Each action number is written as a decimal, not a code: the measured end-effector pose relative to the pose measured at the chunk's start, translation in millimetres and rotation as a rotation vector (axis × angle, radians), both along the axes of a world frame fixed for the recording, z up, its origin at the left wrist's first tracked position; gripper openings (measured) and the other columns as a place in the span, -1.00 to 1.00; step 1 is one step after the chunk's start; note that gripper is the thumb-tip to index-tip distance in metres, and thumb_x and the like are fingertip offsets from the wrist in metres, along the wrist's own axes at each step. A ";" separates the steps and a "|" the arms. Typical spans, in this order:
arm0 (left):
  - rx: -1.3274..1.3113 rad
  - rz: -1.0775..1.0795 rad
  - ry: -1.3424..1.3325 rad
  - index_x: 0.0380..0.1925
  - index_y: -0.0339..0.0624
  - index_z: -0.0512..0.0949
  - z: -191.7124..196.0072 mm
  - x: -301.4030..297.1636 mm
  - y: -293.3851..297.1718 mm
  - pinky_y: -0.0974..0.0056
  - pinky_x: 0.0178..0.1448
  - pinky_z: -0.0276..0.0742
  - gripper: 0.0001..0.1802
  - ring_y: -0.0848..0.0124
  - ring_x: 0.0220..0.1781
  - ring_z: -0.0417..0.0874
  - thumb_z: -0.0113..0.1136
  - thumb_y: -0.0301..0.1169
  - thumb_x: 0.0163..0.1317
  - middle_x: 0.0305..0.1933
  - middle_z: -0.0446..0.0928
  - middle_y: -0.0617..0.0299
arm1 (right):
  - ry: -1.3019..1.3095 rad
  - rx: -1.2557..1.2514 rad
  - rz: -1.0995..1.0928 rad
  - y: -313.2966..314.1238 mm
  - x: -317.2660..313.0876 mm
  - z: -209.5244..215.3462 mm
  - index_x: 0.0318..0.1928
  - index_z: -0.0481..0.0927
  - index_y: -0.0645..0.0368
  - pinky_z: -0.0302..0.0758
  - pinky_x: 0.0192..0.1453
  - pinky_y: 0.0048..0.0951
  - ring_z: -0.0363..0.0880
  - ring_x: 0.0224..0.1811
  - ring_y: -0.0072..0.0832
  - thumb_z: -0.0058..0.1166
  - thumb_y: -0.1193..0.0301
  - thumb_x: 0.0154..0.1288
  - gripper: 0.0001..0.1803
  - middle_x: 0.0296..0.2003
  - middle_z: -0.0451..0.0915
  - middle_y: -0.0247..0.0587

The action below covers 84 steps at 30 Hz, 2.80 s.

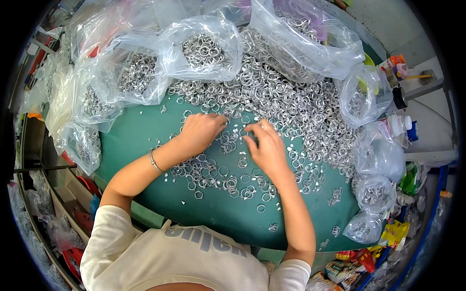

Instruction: The person sorts and organizes metal rings by hand on a workbench, picking them up from a pile and placing them into plastic bags.

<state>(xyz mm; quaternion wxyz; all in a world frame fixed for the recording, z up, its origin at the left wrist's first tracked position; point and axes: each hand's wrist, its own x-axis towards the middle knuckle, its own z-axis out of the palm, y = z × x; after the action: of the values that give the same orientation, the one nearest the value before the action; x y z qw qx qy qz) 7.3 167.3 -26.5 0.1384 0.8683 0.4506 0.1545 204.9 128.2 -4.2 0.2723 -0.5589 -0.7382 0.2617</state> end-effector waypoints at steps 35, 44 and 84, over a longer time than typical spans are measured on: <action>-1.583 -0.139 -1.499 -0.44 -0.12 0.33 30.9 -40.0 -7.0 0.45 -0.60 0.00 -0.80 0.52 -0.59 0.14 -0.06 -0.26 0.27 -0.50 0.22 0.30 | 0.971 -0.627 -0.206 15.0 -20.6 1.9 -0.23 0.55 0.30 -0.02 -0.69 -0.62 0.05 -0.77 -0.75 -0.15 0.47 0.31 -0.79 -0.74 0.29 -0.49; -1.449 0.316 -1.383 -0.64 -0.16 0.31 16.9 -31.8 -10.0 0.58 -0.72 -0.03 -0.63 0.64 -0.75 0.15 -0.02 -0.27 0.34 -0.62 0.35 0.24 | -0.206 0.183 -0.304 28.1 -50.2 -25.6 -0.40 0.59 0.23 0.32 -0.57 -0.25 0.46 -0.67 -0.15 0.09 0.37 0.22 -0.83 -0.65 0.54 -0.07; -0.150 0.173 -0.266 -0.28 -0.18 0.56 19.7 -42.4 -16.7 0.20 -0.39 0.48 -0.84 0.19 -0.47 0.61 0.22 -0.45 0.10 -0.48 0.57 0.07 | -0.211 0.054 -0.206 23.3 -45.0 -3.8 -0.38 0.51 0.17 0.40 -0.55 -0.19 0.52 -0.66 -0.18 0.15 0.36 0.15 -0.85 -0.68 0.54 -0.15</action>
<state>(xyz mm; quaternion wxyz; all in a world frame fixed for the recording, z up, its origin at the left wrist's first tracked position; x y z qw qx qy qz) -35.1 150.6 -6.9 0.2474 0.7854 0.5116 0.2453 160.0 151.6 -8.0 0.2336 -0.6484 -0.7084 0.1524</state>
